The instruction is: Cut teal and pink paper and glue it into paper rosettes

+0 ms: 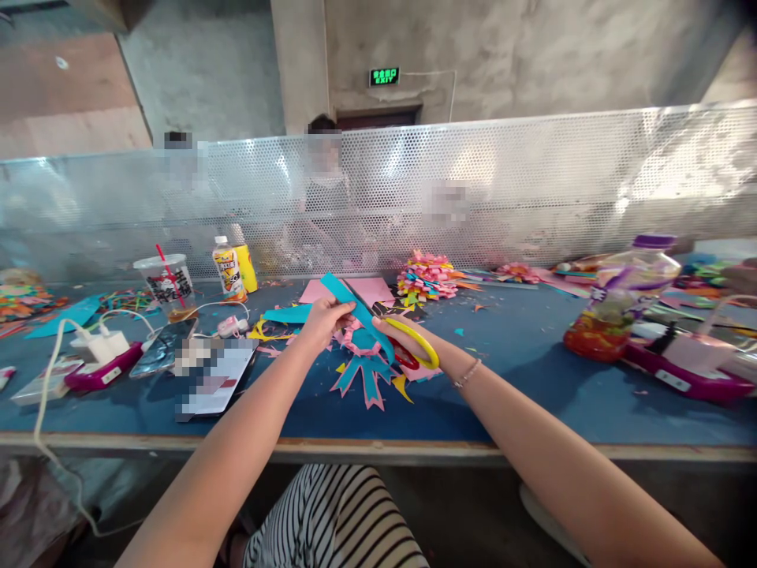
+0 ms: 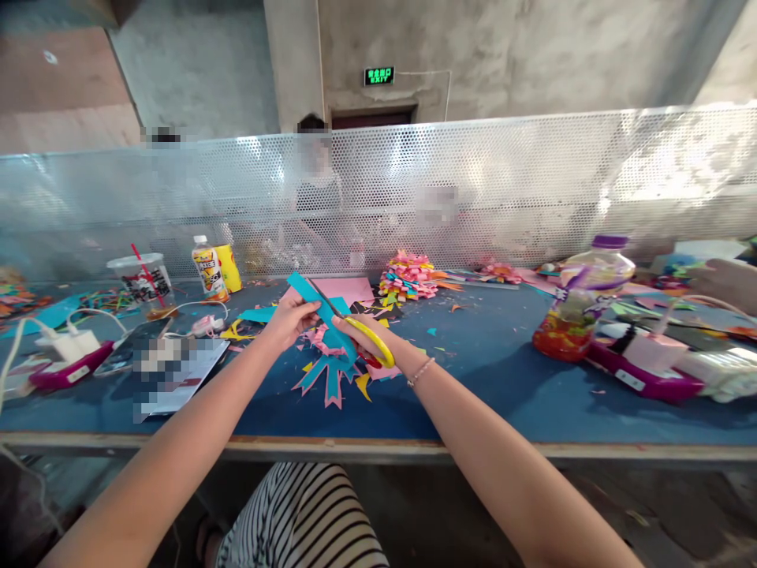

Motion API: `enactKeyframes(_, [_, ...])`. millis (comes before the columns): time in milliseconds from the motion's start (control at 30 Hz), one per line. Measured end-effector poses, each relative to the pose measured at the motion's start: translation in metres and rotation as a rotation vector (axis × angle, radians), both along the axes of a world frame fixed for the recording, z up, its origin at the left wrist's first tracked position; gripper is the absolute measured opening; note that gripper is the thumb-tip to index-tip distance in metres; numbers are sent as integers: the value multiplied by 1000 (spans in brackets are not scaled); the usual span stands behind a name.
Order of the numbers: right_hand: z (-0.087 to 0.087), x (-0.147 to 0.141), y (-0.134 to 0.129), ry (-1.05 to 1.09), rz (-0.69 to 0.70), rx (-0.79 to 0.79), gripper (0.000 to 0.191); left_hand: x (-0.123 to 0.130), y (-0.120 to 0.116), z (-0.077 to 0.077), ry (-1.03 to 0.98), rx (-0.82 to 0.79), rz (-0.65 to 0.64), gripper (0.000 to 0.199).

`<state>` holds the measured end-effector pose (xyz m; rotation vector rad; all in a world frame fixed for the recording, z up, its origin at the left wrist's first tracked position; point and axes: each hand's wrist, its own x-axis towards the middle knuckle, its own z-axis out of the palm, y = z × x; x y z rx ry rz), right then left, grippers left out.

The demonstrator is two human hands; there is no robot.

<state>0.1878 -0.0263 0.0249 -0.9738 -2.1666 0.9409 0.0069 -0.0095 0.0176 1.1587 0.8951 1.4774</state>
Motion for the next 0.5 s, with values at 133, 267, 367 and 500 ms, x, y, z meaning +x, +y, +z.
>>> enactKeyframes(133, [-2,-1,2,7,-7,26,45,0,-1,1,7,-6,-12,22])
enactKeyframes(267, [-2,-2,4,-54,-49,65,45,0,-1,1,13,-15,-5,21])
enactKeyframes(367, [-2,-3,7,-63,-73,137,45,0,-1,1,11,-14,-8,19])
enactKeyframes(500, [-4,-3,12,-78,-95,190,45,0,-2,1,6,0,-23,19])
